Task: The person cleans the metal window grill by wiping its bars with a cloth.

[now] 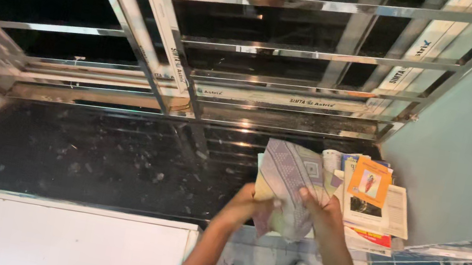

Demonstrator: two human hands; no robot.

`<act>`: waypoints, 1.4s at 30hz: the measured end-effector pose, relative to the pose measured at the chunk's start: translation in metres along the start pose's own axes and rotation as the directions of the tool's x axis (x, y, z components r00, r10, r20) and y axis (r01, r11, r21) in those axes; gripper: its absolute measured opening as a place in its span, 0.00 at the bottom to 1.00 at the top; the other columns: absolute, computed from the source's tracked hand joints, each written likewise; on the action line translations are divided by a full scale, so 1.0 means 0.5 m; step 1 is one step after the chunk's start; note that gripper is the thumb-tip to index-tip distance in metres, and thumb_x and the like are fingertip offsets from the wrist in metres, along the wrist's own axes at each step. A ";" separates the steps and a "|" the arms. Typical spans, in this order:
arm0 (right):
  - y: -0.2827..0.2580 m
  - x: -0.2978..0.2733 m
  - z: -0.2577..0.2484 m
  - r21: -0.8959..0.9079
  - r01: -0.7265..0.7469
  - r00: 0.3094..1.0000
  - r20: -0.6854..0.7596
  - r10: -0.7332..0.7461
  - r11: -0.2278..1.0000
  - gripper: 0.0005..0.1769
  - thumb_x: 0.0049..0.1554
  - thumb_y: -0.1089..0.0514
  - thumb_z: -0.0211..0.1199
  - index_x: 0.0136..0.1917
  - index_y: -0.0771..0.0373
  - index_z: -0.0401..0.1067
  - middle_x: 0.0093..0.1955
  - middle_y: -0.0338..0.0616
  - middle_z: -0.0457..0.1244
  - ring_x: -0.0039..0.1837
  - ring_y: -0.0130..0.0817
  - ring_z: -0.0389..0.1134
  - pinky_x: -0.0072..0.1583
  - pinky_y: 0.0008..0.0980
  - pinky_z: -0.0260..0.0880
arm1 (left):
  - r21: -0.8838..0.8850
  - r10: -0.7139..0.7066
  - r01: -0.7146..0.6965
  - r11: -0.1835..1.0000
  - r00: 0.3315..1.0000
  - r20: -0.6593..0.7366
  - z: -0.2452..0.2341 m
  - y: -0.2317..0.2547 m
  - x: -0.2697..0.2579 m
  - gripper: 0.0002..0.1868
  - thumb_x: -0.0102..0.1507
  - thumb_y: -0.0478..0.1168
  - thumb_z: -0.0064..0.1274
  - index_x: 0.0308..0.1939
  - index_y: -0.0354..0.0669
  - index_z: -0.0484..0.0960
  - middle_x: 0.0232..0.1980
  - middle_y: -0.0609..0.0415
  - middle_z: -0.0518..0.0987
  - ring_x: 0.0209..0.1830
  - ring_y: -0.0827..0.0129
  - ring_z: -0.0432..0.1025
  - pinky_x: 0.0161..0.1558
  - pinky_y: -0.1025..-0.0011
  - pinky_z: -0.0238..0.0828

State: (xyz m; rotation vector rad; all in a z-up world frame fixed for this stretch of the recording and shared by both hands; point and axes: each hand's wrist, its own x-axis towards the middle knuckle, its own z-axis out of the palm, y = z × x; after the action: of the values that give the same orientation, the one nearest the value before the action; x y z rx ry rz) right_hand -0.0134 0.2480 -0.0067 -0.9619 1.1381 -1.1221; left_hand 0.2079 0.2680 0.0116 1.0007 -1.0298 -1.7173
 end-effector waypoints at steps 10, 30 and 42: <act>0.061 -0.034 -0.008 -0.003 -0.219 0.942 0.260 0.212 0.976 0.25 0.54 0.64 0.64 0.65 0.61 0.70 0.57 0.38 0.70 0.56 0.21 0.72 0.58 0.25 0.73 | 0.034 0.174 -0.173 0.984 0.984 -0.043 -0.039 -0.008 -0.088 0.15 0.60 0.34 0.58 0.51 0.47 0.80 0.44 0.67 0.83 0.44 0.85 0.76 0.48 0.80 0.75; 0.024 -0.103 0.015 -0.561 -0.024 0.987 0.118 0.109 0.828 0.33 0.48 0.55 0.73 0.67 0.60 0.72 0.59 0.54 0.71 0.55 0.51 0.71 0.54 0.43 0.72 | 0.290 0.457 -0.382 0.877 0.848 -0.266 0.086 0.025 -0.132 0.32 0.63 0.28 0.53 0.72 0.43 0.65 0.44 0.56 0.80 0.42 0.79 0.72 0.44 0.79 0.71; -0.063 0.123 0.133 -0.490 0.362 0.889 0.437 -0.136 0.793 0.19 0.47 0.65 0.72 0.54 0.64 0.75 0.49 0.54 0.68 0.53 0.46 0.70 0.55 0.37 0.72 | 0.796 0.833 -0.409 0.445 0.515 -0.201 -0.108 0.079 -0.006 0.27 0.56 0.34 0.62 0.60 0.34 0.77 0.64 0.31 0.73 0.68 0.51 0.64 0.65 0.58 0.62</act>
State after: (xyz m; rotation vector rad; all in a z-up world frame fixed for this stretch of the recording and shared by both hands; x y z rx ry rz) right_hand 0.0501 0.1830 0.0241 -1.7647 1.0452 -0.7496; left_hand 0.2691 0.2477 0.0307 1.2051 -1.3900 -0.2588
